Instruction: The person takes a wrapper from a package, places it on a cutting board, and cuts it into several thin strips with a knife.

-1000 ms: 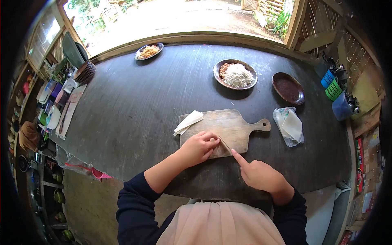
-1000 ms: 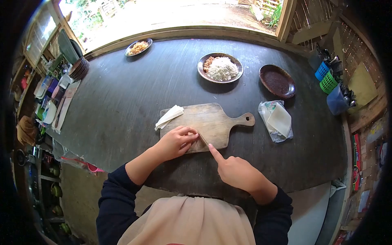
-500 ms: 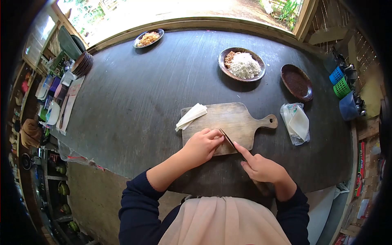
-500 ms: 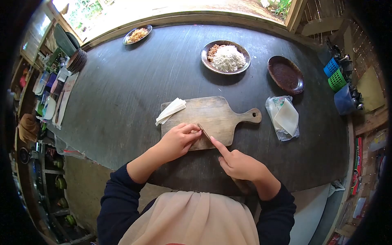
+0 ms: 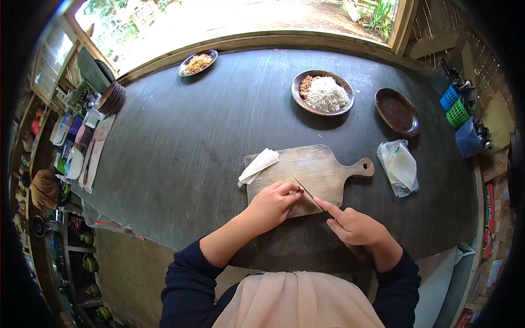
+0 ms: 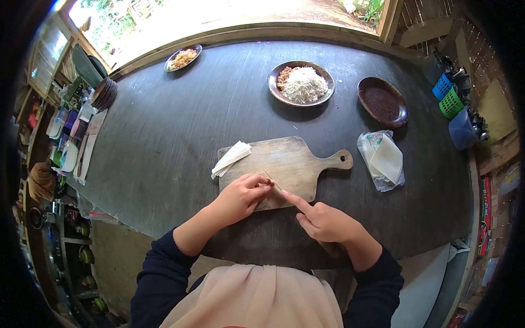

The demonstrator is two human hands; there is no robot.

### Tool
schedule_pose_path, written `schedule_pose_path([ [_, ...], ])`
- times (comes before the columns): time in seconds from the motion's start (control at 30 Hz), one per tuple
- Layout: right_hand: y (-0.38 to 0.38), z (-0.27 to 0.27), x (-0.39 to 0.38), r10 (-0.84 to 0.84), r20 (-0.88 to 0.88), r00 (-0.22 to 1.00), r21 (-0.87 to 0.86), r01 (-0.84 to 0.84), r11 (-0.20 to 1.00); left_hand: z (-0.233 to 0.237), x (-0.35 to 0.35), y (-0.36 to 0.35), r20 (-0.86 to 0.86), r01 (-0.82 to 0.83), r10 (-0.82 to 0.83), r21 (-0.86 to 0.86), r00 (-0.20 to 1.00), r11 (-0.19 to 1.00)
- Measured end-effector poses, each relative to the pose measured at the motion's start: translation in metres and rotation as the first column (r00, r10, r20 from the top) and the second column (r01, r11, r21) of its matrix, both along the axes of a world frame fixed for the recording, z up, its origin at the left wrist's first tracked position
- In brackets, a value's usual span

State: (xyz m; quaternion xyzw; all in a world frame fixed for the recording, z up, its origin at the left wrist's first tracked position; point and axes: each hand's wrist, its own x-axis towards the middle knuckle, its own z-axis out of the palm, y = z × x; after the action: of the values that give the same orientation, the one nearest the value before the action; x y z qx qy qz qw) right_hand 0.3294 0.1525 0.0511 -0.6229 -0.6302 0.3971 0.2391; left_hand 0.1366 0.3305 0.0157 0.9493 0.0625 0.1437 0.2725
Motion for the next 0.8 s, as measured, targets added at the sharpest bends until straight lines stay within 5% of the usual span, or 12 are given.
schedule_pose_path([
  [0.8,-0.003,0.009,-0.019,-0.044,0.067,0.997,-0.073,0.049,0.996,0.004,0.000,0.005,0.018,0.055,-0.055,0.049,0.998,0.997],
])
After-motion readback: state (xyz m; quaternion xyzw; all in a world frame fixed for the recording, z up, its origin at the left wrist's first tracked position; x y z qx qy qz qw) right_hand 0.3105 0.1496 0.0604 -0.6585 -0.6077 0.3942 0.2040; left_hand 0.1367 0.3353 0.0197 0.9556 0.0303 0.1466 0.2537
